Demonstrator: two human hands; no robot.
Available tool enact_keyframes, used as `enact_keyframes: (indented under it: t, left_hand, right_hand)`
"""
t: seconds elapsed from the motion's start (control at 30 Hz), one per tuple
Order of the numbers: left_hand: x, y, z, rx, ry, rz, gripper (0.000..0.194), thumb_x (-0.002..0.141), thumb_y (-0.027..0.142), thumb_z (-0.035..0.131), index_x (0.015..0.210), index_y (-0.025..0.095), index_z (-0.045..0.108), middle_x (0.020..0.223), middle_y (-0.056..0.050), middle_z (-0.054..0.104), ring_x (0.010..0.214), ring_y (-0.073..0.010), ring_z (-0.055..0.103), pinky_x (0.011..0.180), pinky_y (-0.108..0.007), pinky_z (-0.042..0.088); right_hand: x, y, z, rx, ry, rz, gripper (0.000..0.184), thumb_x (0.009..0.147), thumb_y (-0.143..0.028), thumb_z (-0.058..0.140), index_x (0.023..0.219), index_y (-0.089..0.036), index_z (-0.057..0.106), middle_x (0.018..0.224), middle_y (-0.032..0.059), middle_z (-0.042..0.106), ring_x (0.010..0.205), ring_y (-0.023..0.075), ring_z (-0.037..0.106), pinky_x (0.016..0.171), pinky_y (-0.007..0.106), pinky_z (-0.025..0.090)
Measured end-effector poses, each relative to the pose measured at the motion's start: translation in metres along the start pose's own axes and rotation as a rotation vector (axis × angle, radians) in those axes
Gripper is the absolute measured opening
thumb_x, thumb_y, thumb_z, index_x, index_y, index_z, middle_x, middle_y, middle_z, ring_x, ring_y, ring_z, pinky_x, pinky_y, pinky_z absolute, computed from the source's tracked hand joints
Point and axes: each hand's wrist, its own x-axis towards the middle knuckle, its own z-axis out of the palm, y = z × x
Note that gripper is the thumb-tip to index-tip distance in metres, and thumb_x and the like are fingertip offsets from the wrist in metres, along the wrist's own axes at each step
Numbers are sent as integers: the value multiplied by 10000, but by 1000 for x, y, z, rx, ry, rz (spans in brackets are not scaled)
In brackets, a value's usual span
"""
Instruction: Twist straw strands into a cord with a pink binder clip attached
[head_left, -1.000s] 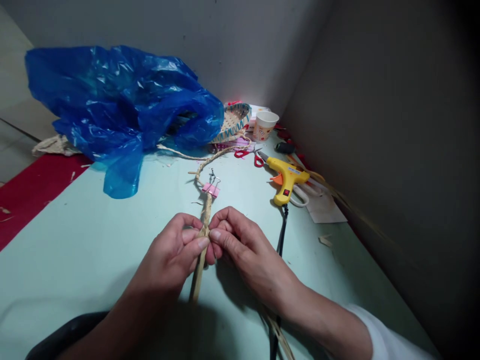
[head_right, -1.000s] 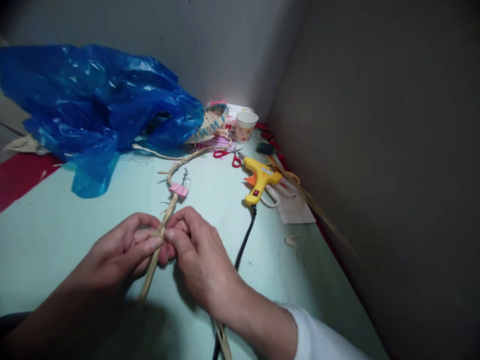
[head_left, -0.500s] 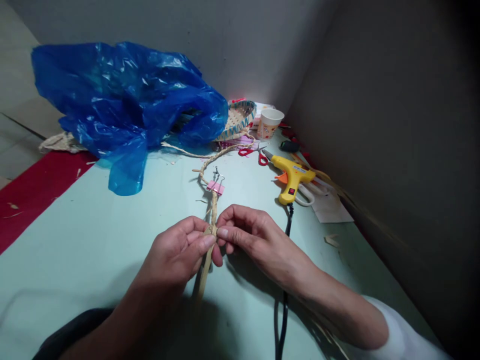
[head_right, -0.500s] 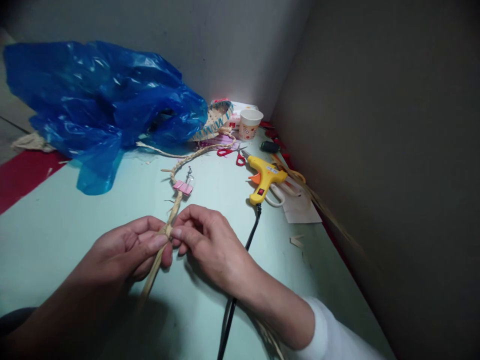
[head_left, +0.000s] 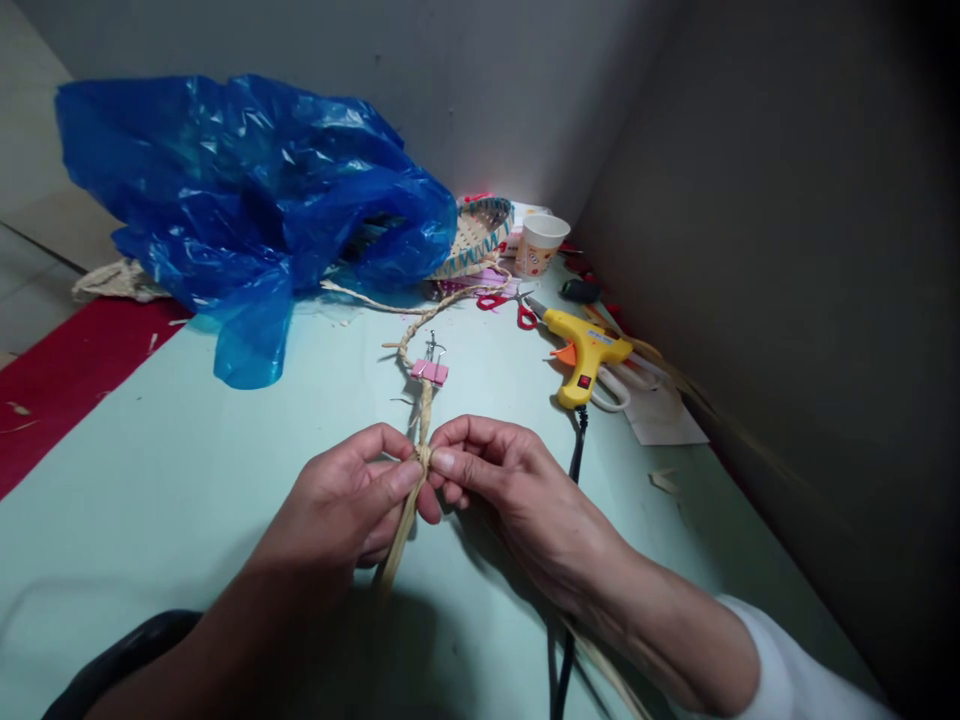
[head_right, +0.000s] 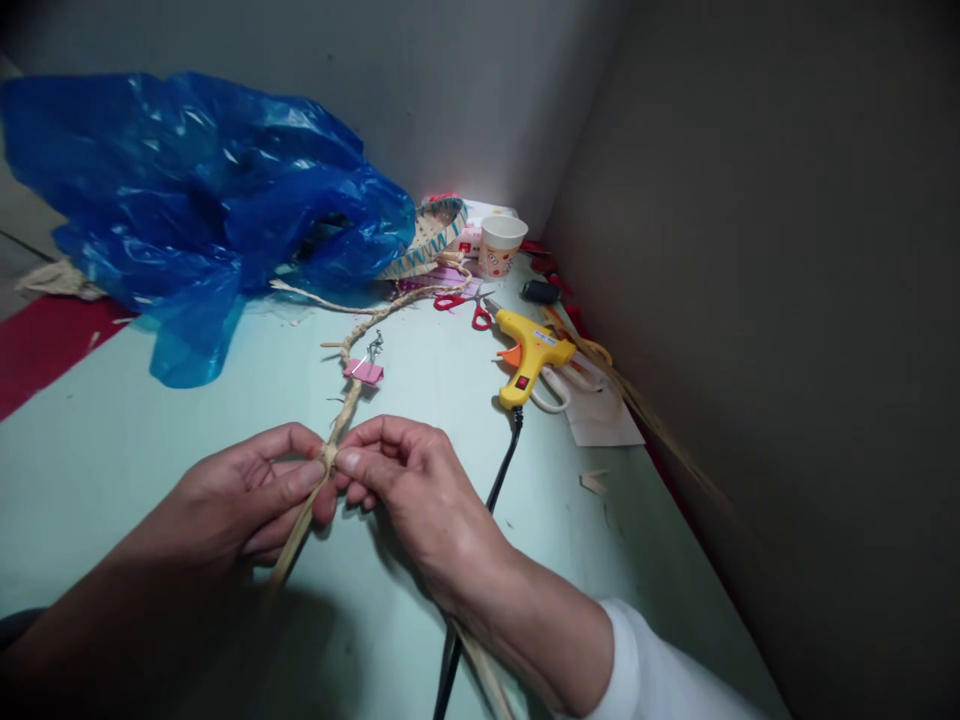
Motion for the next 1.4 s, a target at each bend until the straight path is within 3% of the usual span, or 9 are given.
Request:
enact_keyframes:
  t: [0.27, 0.43, 0.57, 0.7, 1.1, 1.23, 1.4]
  left_hand:
    - [-3, -2, 6, 116, 141, 92, 185, 751, 324, 665, 689, 170, 583, 527, 19, 625, 383, -26, 245, 410, -201, 142]
    - [-5, -3, 8, 195, 190, 116, 165, 735, 318, 678, 668, 169, 661, 523, 20, 612, 404, -46, 267, 411, -227, 155]
    - [-6, -2, 6, 155, 167, 119, 176, 734, 337, 688, 735, 161, 682, 564, 2, 622, 433, -63, 329, 417, -220, 189]
    - [-5, -1, 6, 25, 54, 25, 208, 743, 358, 696, 781, 163, 635, 580, 6, 613, 395, -40, 251, 397, -206, 160]
    - [3, -3, -2, -85, -90, -135, 238, 778, 358, 693, 783, 127, 633, 560, 29, 564, 389, 8, 189, 420, -193, 77]
    - [0, -3, 0, -40, -27, -103, 212, 784, 348, 677, 770, 140, 641, 529, 41, 534, 409, -13, 216, 431, -195, 100]
    - [-4, -4, 2, 250, 148, 126, 283, 788, 377, 634, 589, 176, 617, 541, 14, 557, 511, -92, 404, 499, -233, 282]
  right_hand:
    - [3, 1, 3, -112, 48, -75, 142, 836, -256, 644, 759, -147, 594, 636, -5, 568, 615, 119, 540, 614, 260, 389]
    - [0, -5, -2, -370, -1, -141, 87, 890, -236, 576, 839, -165, 574, 687, -11, 575, 661, 123, 566, 653, 261, 421]
    - [-6, -15, -9, -551, -27, -191, 77, 926, -211, 521, 1002, -197, 525, 790, 0, 614, 767, 141, 605, 726, 277, 445]
    - [-7, -18, -13, -621, -51, -171, 55, 935, -196, 502, 930, -186, 557, 814, 20, 647, 783, 144, 610, 743, 277, 450]
    - [-1, -3, -4, -221, -12, -121, 33, 859, -129, 553, 859, -160, 562, 654, -16, 575, 618, 104, 543, 605, 226, 423]
    - [-3, 4, 4, -197, 108, -186, 98, 830, -99, 572, 876, -183, 555, 642, -42, 553, 607, 99, 545, 609, 223, 425]
    - [-2, 5, 6, -239, 137, -223, 67, 846, -126, 570, 856, -190, 549, 686, -34, 562, 637, 107, 560, 626, 235, 440]
